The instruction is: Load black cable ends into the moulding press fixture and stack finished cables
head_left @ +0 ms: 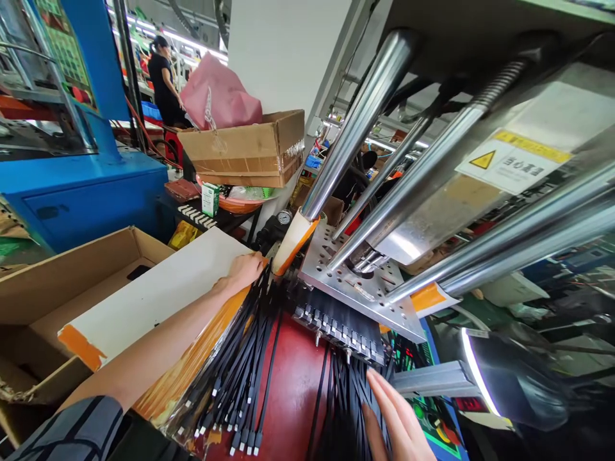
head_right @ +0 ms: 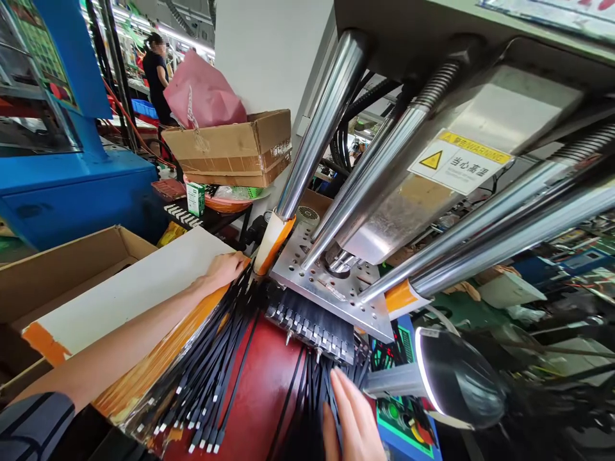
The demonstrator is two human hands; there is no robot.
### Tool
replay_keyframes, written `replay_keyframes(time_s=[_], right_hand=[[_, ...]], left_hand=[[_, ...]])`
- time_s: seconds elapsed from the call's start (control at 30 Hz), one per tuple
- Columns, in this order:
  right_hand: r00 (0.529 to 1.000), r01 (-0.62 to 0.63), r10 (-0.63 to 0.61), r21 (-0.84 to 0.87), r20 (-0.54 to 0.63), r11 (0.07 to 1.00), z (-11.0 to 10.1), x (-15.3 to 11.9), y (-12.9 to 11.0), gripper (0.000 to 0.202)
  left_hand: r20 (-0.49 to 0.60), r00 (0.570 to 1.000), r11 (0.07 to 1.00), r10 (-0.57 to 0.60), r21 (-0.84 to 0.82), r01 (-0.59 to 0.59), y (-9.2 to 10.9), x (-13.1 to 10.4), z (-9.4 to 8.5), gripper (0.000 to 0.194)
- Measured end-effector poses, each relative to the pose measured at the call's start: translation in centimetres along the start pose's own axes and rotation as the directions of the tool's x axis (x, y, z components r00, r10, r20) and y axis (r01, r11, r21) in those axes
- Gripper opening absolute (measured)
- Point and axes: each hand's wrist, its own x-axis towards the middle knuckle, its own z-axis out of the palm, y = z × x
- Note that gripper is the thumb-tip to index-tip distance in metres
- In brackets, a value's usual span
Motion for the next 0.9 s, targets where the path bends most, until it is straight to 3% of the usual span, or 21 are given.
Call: replay_keyframes(time_s=[0.13,0.33,0.47,0.77,0.9], right_hand=[[0.999,-0.009,-0.001,-0.191,-0.051,0.981,3.0,2.9,0.7,0.066],[0.995,-0.066,0.044,-0.267,-0.088,0.962,6.2,3.3,0.0,0.074],[0.994,-0.090,0.068,-0.292,-0.085,0.952,5.9,3.3,-0.1,0.071],[0.999,-0.045,0.043,-0.352,-0.014,0.935,4.9,3.7,0.0,0.089],[0.999,0.035,-0.037,-0.409,0.004,0.912,3.9,4.6,0.5,0.071]], left_hand=[[0.004,1.000,1.000,0.008,-0.009,-0.008,-0.1,0.0,0.0,0.032],[0.000,1.000,1.000,0.004,-0.012,-0.004,-0.1,0.0,0.0,0.033],[0.001,1.000,1.000,0.010,-0.006,-0.010,-0.1,-0.1,-0.1,0.033],[0.014,1.000,1.000,0.015,-0.019,-0.015,-0.3,0.0,0.1,0.032],[0.018,1.000,0.999,0.018,-0.035,-0.017,-0.3,0.0,0.1,0.031]])
